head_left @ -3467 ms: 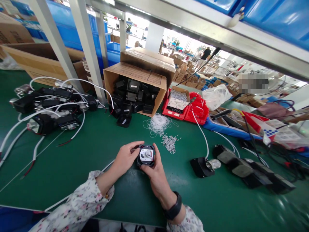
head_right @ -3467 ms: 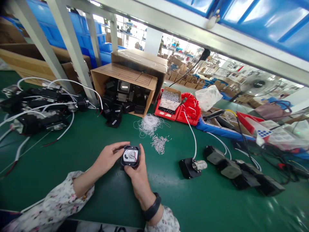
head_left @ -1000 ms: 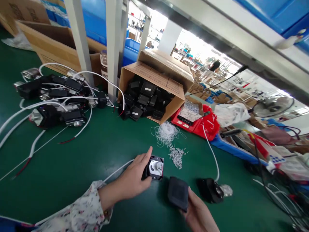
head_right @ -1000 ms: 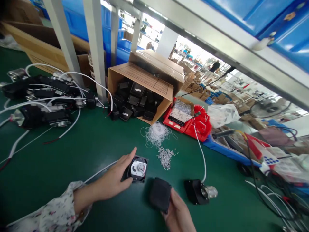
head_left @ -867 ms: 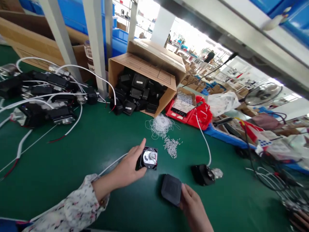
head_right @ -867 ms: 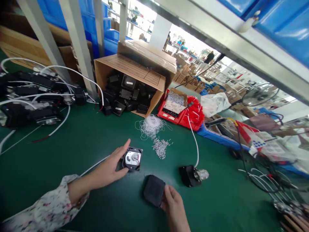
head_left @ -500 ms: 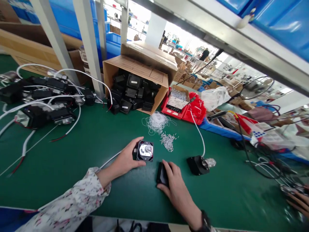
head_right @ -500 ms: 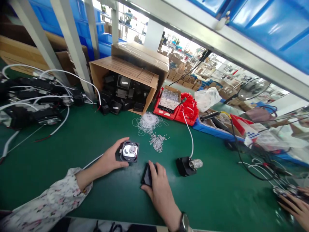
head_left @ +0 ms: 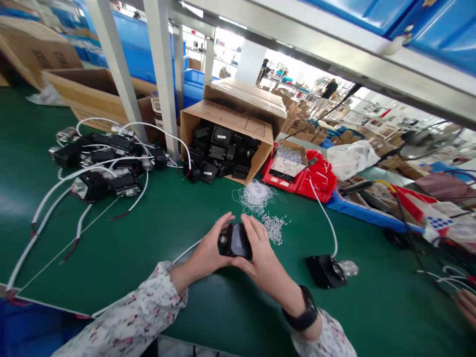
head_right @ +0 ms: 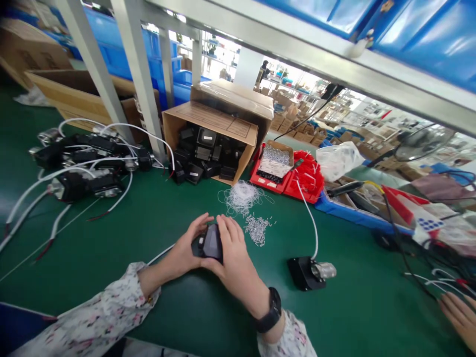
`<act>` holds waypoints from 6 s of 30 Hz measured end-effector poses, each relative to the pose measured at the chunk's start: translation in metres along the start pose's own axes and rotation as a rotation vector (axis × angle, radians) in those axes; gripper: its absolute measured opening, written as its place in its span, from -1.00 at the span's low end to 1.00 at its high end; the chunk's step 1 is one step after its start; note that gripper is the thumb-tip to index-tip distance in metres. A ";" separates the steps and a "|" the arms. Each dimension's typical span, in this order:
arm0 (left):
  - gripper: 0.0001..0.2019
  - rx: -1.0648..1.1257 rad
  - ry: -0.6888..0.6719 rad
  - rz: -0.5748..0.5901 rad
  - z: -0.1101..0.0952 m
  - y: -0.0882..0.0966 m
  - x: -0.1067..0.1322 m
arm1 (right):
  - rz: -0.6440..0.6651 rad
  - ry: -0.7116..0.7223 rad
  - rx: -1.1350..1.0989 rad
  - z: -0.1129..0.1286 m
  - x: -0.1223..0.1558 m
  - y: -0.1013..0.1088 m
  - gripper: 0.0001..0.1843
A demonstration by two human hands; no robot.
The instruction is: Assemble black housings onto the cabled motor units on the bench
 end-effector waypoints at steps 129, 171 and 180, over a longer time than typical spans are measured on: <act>-0.84 -0.406 -0.091 -0.051 -0.014 -0.047 0.024 | -0.155 -0.092 -0.092 -0.076 0.072 0.036 -0.81; -0.88 -0.304 0.014 -0.170 -0.016 -0.019 0.059 | -0.467 -0.463 -0.439 -0.099 0.125 0.041 -0.80; -0.89 -0.530 -0.380 0.054 -0.035 -0.072 0.078 | -0.707 -0.523 -0.477 -0.082 0.170 0.014 -0.84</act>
Point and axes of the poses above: each hand's wrist, its own x-axis away from the middle knuckle, its own y-axis out of the back of the hand, z = x × y, the point moved 8 cm from there along -x, towards the middle knuckle, and after that the axes turned 1 degree about x, right-handed, at the moved point
